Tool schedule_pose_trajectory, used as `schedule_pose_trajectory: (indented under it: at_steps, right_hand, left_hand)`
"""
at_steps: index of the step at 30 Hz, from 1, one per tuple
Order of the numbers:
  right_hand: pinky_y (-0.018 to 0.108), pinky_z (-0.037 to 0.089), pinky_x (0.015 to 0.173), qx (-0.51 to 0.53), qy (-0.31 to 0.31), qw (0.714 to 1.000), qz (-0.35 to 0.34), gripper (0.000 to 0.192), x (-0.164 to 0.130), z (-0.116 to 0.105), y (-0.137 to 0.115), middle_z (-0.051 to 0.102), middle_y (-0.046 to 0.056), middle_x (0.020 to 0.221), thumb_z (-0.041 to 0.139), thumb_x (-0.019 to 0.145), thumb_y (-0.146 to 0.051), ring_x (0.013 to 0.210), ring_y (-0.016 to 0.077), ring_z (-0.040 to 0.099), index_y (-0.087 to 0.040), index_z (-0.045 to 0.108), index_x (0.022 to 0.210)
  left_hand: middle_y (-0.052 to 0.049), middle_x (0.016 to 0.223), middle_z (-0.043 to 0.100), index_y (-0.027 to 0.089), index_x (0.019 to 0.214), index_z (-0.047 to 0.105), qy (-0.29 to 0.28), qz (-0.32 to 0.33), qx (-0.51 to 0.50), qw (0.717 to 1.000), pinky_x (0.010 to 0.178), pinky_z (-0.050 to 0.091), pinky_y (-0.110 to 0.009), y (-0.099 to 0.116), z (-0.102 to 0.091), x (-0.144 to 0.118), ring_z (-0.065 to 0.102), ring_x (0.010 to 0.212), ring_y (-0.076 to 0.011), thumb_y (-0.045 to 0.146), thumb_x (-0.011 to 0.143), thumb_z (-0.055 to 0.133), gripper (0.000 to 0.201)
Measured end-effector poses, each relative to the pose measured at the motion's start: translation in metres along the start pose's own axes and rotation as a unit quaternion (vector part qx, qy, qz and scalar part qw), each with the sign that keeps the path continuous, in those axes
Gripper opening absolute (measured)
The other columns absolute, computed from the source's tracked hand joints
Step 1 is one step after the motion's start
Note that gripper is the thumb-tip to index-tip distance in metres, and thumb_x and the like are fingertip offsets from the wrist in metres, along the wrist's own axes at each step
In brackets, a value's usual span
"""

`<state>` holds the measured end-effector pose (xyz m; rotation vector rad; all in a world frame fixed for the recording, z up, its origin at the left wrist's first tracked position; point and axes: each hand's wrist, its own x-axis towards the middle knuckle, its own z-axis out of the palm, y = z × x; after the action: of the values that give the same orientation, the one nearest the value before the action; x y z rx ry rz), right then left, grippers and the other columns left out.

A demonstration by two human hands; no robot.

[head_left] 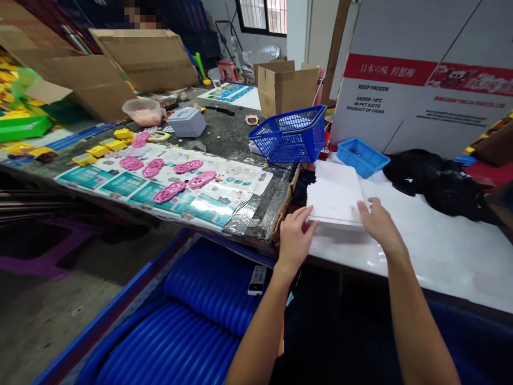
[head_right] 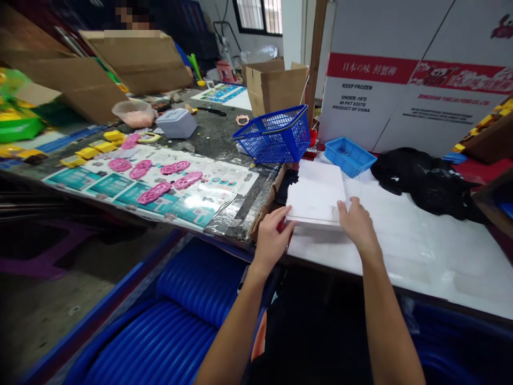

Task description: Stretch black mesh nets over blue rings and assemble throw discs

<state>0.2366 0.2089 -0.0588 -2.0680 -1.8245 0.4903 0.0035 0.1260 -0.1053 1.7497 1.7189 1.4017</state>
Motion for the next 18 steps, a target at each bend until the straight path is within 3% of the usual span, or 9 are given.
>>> schedule_pose_trajectory:
  at_steps: [3,6,9,11,13,15,18]
  right_hand:
    - [0.048,0.05,0.106,0.104,-0.061,0.993,-0.003,0.07,-0.014,0.014,0.017,0.068,0.023,0.14,0.043,0.102,-0.067,0.129,0.0391,0.065,-0.017,0.051,0.15]
    - [0.045,0.052,0.104,0.157,-0.039,0.987,-0.024,0.067,-0.024,0.032,0.008,0.067,0.02,0.141,0.048,0.1,-0.066,0.127,0.0365,0.066,-0.019,0.052,0.148]
    - [0.045,0.052,0.104,0.198,-0.016,0.978,-0.069,0.057,-0.02,0.048,-0.011,0.07,0.019,0.135,0.048,0.101,-0.062,0.123,0.0345,0.066,-0.019,0.058,0.139]
    - [0.047,0.05,0.107,0.194,0.011,0.977,-0.088,0.053,-0.011,0.057,-0.021,0.069,0.02,0.134,0.047,0.103,-0.058,0.125,0.0352,0.064,-0.018,0.059,0.135]
    - [0.053,0.046,0.111,0.156,0.042,0.984,-0.08,0.05,-0.003,0.063,-0.024,0.069,0.022,0.132,0.045,0.104,-0.055,0.127,0.0381,0.061,-0.016,0.061,0.131]
    - [0.058,0.042,0.114,0.127,0.054,0.988,-0.073,0.049,0.0,0.067,-0.019,0.069,0.023,0.132,0.041,0.105,-0.052,0.128,0.0401,0.06,-0.015,0.064,0.127]
    - [0.058,0.041,0.118,0.157,0.044,0.98,-0.114,0.057,-0.008,0.072,-0.003,0.064,0.024,0.144,0.039,0.106,-0.053,0.135,0.0388,0.057,-0.013,0.06,0.141]
  left_hand:
    - [-0.012,0.136,0.071,0.02,0.137,0.071,-0.026,0.0,-0.003,1.0,0.113,0.052,-0.045,-0.01,-0.016,0.003,0.067,0.126,-0.0278,0.025,0.102,0.068,0.035]
    - [-0.017,0.15,0.06,0.018,0.14,0.068,-0.002,-0.006,0.057,0.998,0.117,0.051,-0.05,-0.01,-0.023,-0.007,0.06,0.138,-0.0316,0.028,0.104,0.064,0.037]
    - [-0.019,0.161,0.05,0.017,0.142,0.066,0.041,0.007,0.122,0.992,0.12,0.048,-0.054,0.005,-0.025,-0.03,0.054,0.145,-0.0342,0.03,0.105,0.063,0.039]
    - [-0.017,0.151,0.059,0.019,0.138,0.067,0.048,0.02,0.129,0.99,0.117,0.05,-0.052,0.023,-0.026,-0.048,0.06,0.138,-0.032,0.028,0.106,0.063,0.034]
    - [-0.014,0.135,0.07,0.02,0.134,0.068,0.019,0.035,0.102,0.994,0.112,0.054,-0.048,0.046,-0.025,-0.065,0.066,0.126,-0.0284,0.024,0.106,0.062,0.029]
    - [-0.011,0.124,0.075,0.021,0.131,0.069,-0.047,0.063,0.057,0.995,0.104,0.058,-0.043,0.069,-0.022,-0.079,0.07,0.116,-0.0254,0.021,0.105,0.062,0.027]
    - [-0.008,0.116,0.078,0.023,0.129,0.07,-0.139,0.105,-0.012,0.985,0.095,0.061,-0.038,0.099,-0.015,-0.087,0.074,0.104,-0.0229,0.02,0.104,0.064,0.026]
